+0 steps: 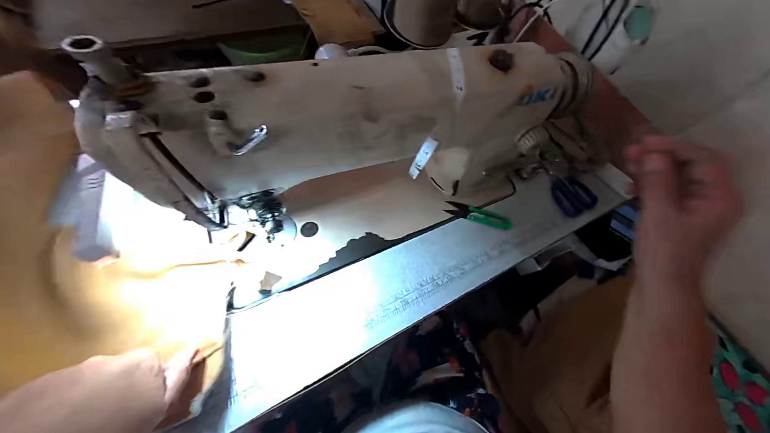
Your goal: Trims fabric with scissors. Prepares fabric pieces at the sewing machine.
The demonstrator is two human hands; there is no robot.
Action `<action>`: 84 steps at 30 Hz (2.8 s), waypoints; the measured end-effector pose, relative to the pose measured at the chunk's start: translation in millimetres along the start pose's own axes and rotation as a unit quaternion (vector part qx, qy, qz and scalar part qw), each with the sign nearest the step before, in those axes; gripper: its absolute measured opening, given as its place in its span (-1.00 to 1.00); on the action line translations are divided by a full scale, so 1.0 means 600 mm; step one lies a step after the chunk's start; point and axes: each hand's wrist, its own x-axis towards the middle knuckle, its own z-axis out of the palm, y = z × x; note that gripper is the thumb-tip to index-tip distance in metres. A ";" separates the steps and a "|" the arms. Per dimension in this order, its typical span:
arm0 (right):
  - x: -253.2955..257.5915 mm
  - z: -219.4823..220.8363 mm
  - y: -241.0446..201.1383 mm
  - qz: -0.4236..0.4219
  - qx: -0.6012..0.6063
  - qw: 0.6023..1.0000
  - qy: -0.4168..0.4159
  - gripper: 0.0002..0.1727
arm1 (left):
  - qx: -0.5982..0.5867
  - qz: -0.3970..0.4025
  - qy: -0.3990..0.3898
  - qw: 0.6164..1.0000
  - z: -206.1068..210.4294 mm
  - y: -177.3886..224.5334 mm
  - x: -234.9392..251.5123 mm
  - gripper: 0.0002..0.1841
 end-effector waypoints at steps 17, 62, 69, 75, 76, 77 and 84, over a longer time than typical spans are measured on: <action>0.028 0.055 0.163 0.233 -0.356 0.836 -0.346 -0.55 | -0.330 0.058 0.312 0.889 0.044 -0.049 0.125 -0.70; -0.277 0.140 -0.159 0.316 0.450 0.711 -0.438 -0.52 | -0.402 0.240 0.263 0.844 0.001 0.128 0.016 -0.75; -0.331 0.151 -0.203 0.346 0.409 0.663 -0.523 -0.62 | -0.415 0.185 0.232 0.860 -0.028 0.148 0.022 -0.91; -0.338 0.196 -0.219 0.533 0.424 0.540 -0.494 -0.63 | -0.367 0.203 0.251 0.873 -0.019 0.153 0.007 -0.85; -0.337 0.192 -0.217 0.534 0.433 0.534 -0.493 -0.61 | -0.353 0.200 0.254 0.878 -0.017 0.155 -0.001 -0.82; -0.335 0.184 -0.212 0.526 0.435 0.534 -0.498 -0.60 | -0.341 0.195 0.252 0.884 -0.012 0.159 -0.012 -0.76; -0.295 0.098 -0.159 0.437 0.255 0.585 -0.634 -0.30 | -0.366 0.164 0.299 0.866 0.035 0.184 -0.041 -0.71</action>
